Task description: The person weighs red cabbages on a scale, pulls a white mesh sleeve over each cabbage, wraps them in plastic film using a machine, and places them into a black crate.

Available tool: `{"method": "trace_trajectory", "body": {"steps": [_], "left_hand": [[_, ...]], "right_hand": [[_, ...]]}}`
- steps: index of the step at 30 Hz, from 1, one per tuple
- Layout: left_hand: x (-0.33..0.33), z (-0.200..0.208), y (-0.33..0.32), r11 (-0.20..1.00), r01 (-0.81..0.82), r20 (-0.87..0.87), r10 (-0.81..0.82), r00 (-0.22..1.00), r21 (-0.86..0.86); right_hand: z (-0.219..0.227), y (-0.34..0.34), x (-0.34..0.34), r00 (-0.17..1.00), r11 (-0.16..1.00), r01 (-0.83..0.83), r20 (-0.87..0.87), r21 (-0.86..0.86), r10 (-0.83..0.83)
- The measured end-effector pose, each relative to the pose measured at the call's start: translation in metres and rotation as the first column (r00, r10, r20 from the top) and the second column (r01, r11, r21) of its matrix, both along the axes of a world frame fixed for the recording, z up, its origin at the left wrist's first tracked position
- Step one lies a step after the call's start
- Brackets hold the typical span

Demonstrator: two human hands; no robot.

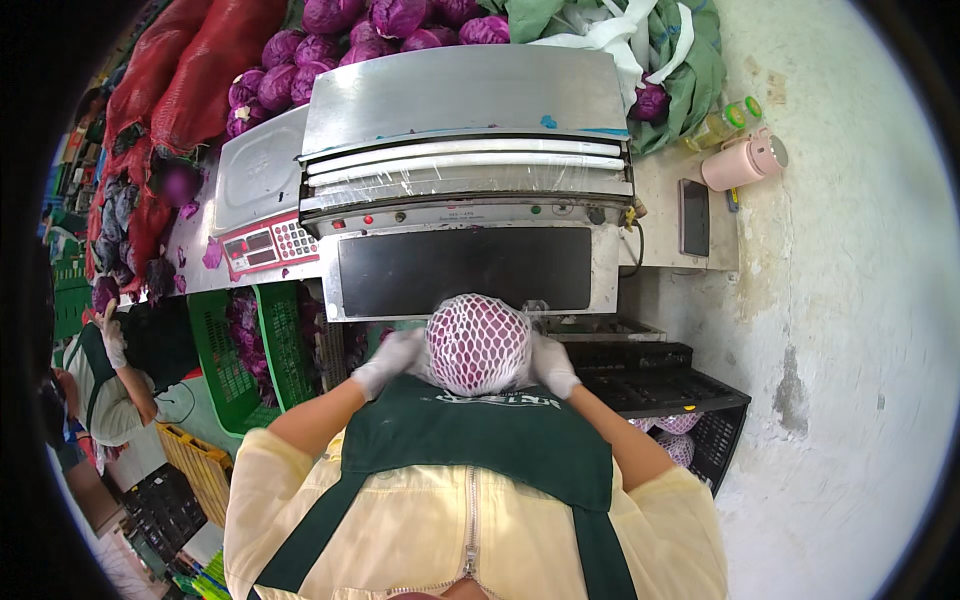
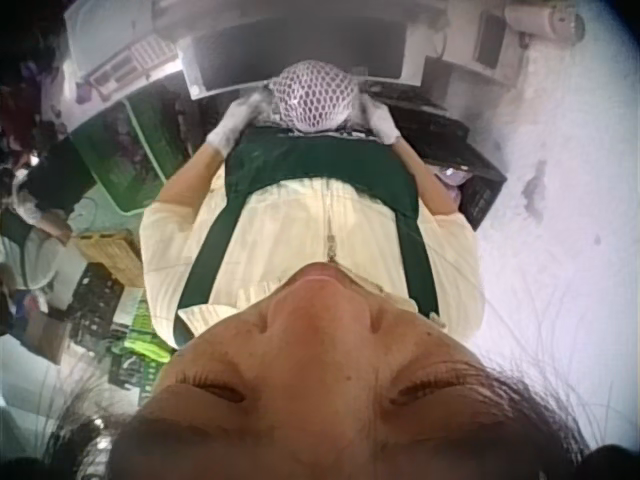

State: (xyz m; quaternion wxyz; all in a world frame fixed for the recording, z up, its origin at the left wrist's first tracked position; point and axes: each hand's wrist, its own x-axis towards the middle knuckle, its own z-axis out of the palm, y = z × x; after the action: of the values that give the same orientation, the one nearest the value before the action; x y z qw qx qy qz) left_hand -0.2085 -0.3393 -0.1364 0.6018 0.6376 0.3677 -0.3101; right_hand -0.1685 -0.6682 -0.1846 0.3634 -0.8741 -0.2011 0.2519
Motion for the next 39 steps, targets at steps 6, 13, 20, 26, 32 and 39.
{"method": "trace_trajectory", "body": {"steps": [6,13,20,26,32,39], "left_hand": [[0.024,-0.002,-0.035,0.846,0.233,0.244,-0.127,0.961,-0.48],[0.009,0.081,0.014,0.519,-0.018,-0.036,-0.026,0.999,-0.854],[0.016,0.12,0.058,0.573,0.026,-0.083,-0.163,0.983,-0.819],[0.004,0.136,0.051,0.703,-0.065,-0.081,0.01,0.997,-0.708],[0.002,0.127,-0.04,0.494,0.284,0.144,-0.304,0.942,-0.822],[-0.009,0.147,-0.144,0.457,0.758,0.473,-0.596,0.649,-0.464]], "right_hand": [[0.062,0.098,0.015,0.239,0.432,0.894,-0.942,0.119,-0.234],[0.184,0.18,0.049,0.941,0.688,0.235,-0.339,0.687,0.017],[0.236,0.23,0.005,0.766,0.383,0.44,-0.562,0.812,0.312],[0.207,0.159,-0.054,0.887,0.603,0.458,-0.292,0.653,-0.357],[0.196,0.059,-0.122,0.788,0.25,0.602,-0.514,0.758,-0.339],[0.212,-0.122,-0.272,0.462,0.178,0.823,-0.451,0.54,-0.764]]}}
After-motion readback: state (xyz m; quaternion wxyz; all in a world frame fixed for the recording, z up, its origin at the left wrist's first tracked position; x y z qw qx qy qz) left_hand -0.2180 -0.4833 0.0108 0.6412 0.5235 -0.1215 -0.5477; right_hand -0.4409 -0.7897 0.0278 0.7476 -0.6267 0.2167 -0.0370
